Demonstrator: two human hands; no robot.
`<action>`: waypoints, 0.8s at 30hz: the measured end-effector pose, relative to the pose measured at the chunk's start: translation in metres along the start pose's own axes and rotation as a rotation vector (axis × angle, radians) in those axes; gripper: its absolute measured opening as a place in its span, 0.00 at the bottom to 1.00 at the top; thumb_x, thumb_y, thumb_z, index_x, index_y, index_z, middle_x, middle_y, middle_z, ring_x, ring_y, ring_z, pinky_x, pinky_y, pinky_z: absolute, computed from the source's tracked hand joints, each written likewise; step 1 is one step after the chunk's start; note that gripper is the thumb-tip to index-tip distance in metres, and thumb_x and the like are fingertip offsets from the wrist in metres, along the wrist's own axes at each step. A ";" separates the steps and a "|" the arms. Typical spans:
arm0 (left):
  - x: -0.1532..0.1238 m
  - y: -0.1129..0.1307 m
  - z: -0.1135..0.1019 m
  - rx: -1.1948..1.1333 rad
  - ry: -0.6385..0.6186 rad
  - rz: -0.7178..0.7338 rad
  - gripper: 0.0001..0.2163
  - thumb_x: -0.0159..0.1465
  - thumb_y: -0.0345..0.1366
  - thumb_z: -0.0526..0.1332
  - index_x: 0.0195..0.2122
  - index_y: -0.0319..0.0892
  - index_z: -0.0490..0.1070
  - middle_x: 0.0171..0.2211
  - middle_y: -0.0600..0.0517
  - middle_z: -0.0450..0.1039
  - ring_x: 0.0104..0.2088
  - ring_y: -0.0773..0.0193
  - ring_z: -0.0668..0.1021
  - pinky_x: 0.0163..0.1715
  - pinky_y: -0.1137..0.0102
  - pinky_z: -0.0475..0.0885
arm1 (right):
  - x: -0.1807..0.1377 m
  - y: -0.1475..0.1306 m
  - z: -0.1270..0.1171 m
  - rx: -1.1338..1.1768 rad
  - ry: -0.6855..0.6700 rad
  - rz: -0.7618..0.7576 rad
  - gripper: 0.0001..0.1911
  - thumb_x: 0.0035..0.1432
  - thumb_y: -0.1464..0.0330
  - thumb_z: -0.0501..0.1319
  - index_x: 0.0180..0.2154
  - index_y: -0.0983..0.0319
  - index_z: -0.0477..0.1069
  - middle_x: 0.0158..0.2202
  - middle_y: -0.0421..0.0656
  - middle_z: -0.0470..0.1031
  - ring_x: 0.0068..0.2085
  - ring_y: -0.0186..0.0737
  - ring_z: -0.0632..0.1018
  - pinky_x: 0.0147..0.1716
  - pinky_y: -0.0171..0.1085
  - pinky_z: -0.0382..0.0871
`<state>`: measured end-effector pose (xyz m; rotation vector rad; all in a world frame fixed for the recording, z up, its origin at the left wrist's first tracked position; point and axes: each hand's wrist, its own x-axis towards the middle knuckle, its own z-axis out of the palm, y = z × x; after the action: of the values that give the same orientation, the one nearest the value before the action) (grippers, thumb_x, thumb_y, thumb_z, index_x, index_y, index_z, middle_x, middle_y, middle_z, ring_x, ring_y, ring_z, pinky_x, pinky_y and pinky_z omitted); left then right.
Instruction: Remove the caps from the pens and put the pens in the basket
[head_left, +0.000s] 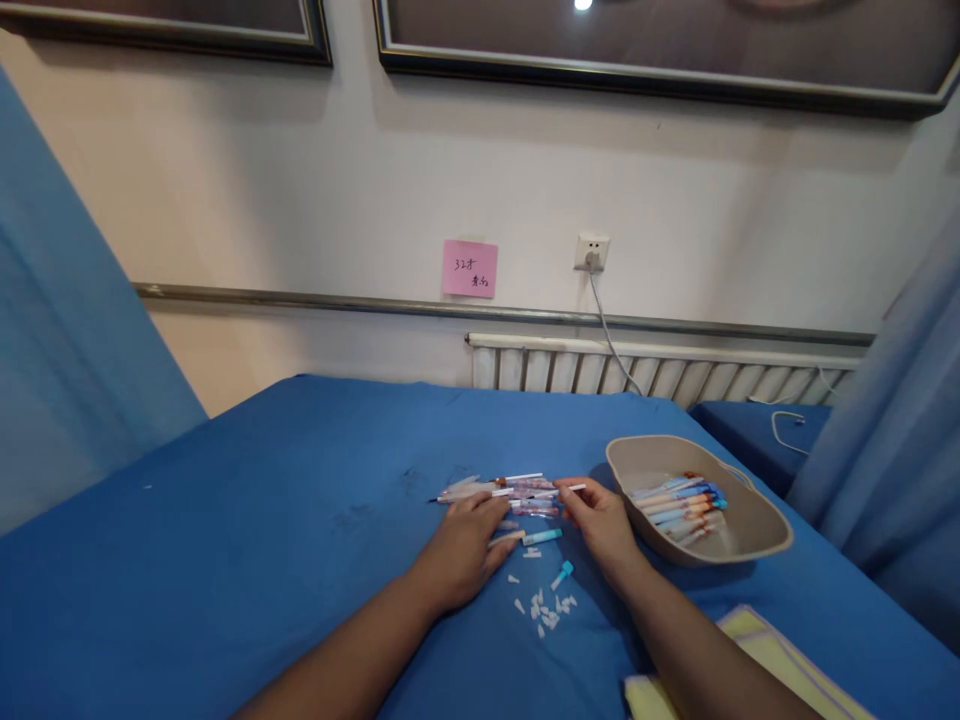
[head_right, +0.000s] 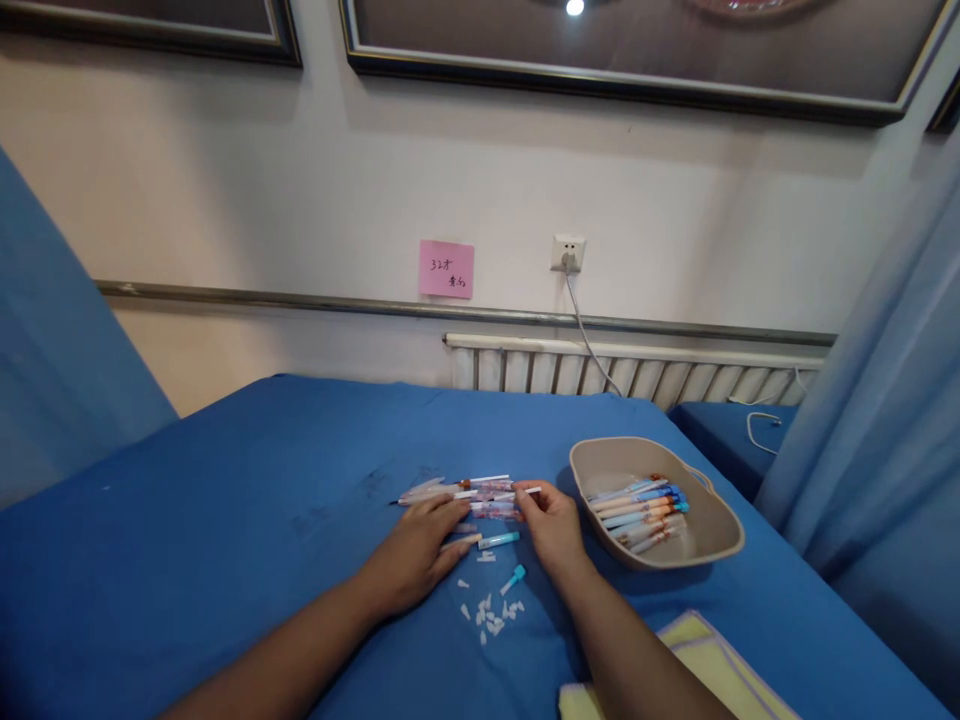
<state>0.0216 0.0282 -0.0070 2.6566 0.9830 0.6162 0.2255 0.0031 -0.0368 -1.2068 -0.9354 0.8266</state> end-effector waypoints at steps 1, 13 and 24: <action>0.001 0.001 0.001 0.014 -0.017 0.012 0.16 0.63 0.41 0.55 0.51 0.46 0.66 0.52 0.47 0.68 0.53 0.53 0.66 0.53 0.58 0.59 | 0.000 0.001 0.000 0.002 0.000 -0.001 0.21 0.42 0.54 0.65 0.31 0.64 0.75 0.21 0.41 0.72 0.21 0.35 0.69 0.19 0.32 0.59; 0.013 -0.027 -0.001 -0.033 0.077 -0.174 0.10 0.64 0.34 0.52 0.39 0.43 0.73 0.39 0.49 0.75 0.40 0.60 0.75 0.41 0.69 0.67 | 0.004 0.009 0.001 -0.006 -0.050 0.012 0.22 0.43 0.53 0.63 0.32 0.65 0.75 0.21 0.42 0.74 0.19 0.33 0.68 0.16 0.31 0.57; 0.044 -0.018 0.012 0.122 -0.074 -0.202 0.07 0.59 0.32 0.55 0.32 0.42 0.72 0.34 0.47 0.74 0.35 0.58 0.75 0.36 0.69 0.64 | 0.006 0.014 0.003 -0.026 -0.067 -0.003 0.19 0.45 0.55 0.63 0.32 0.64 0.75 0.24 0.43 0.76 0.20 0.34 0.70 0.18 0.31 0.58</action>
<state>0.0468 0.0699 -0.0105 2.6156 1.2846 0.4237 0.2249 0.0116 -0.0494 -1.2057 -1.0048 0.8590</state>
